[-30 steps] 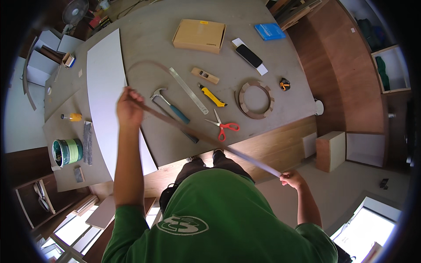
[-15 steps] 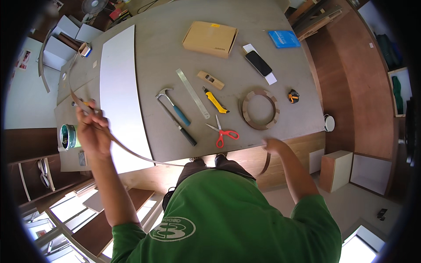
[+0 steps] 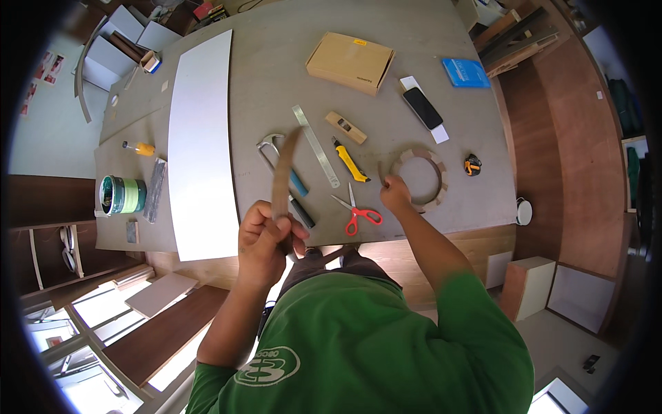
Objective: The person uses a long metal ruler to measure a white board, then uses a tape measure to measure a roll of flexible wood edging before cutting it with scissors.
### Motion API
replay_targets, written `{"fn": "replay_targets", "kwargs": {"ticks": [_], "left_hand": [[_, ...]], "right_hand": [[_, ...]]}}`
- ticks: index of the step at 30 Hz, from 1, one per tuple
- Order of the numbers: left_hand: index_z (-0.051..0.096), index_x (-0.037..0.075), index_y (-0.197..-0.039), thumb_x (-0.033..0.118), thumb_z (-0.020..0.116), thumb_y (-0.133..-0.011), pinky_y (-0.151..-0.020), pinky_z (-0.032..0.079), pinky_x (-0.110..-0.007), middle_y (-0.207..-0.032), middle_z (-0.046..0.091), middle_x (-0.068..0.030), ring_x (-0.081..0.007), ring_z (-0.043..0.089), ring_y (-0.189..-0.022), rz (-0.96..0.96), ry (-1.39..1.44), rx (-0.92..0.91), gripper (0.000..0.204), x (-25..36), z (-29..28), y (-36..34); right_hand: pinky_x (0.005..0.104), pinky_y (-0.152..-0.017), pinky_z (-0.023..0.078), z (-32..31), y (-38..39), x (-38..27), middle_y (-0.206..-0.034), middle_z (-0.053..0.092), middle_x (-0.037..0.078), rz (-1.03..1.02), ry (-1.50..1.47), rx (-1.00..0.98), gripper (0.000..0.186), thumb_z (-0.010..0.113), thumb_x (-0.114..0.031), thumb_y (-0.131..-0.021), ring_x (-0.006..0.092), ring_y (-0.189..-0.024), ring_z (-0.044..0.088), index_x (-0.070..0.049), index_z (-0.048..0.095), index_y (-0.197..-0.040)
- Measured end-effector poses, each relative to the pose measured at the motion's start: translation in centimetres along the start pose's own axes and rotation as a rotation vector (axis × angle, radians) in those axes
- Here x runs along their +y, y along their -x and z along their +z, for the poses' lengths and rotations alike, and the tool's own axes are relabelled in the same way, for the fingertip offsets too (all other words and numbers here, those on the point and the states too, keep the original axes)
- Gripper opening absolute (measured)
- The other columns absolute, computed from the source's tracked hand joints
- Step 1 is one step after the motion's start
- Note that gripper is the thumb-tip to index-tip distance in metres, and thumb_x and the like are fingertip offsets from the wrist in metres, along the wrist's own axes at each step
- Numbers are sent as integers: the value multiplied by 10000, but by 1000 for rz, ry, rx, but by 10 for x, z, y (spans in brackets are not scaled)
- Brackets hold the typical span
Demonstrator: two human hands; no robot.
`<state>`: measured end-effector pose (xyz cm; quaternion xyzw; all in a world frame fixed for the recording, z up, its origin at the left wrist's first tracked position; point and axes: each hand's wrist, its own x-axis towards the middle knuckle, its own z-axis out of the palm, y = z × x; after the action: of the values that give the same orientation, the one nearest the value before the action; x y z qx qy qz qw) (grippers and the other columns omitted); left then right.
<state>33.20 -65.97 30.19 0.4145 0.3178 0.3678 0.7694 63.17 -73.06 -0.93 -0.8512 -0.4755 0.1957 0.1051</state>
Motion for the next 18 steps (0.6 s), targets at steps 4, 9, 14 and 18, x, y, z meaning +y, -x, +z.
{"fn": "replay_targets", "kwargs": {"ticks": [4, 9, 14, 18], "left_hand": [[526, 37, -1211, 152, 552, -973, -476, 436, -248, -769, 632, -121, -148, 543, -518, -255, -233, -36, 266, -4, 11, -12], [531, 30, -1113, 164, 521, -983, -513, 451, -276, -888, 621, -105, -150, 549, -536, -104, -213, -281, 187, -72, 35, -43], [533, 42, -1117, 230, 508, -1006, -520, 460, -271, -815, 612, -72, -124, 551, -551, -478, -331, -461, 220, -94, 70, -72], [528, 48, -1167, 160, 485, -1018, -616, 502, -250, -834, 594, -37, -99, 597, -710, -365, -298, -550, 192, -148, 72, -75]], "right_hand": [[333, -666, 469, -40, 29, 4, -815, 655, 64, 93, -762, 95, 101, 579, -151, -907, 182, -722, 589, -52, 594, -889], [241, -586, 403, -114, 65, -16, -791, 638, 5, 115, -1078, 143, 208, 542, -223, -989, 58, -694, 525, -65, 608, -869], [220, -558, 382, -136, 89, -33, -733, 611, 3, 169, -1225, 175, 235, 530, -246, -1020, 51, -605, 475, -55, 615, -913], [225, -570, 394, -154, 102, -40, -765, 622, 11, 147, -1204, 193, 169, 519, -173, -1011, 61, -640, 490, -51, 625, -961]]}}
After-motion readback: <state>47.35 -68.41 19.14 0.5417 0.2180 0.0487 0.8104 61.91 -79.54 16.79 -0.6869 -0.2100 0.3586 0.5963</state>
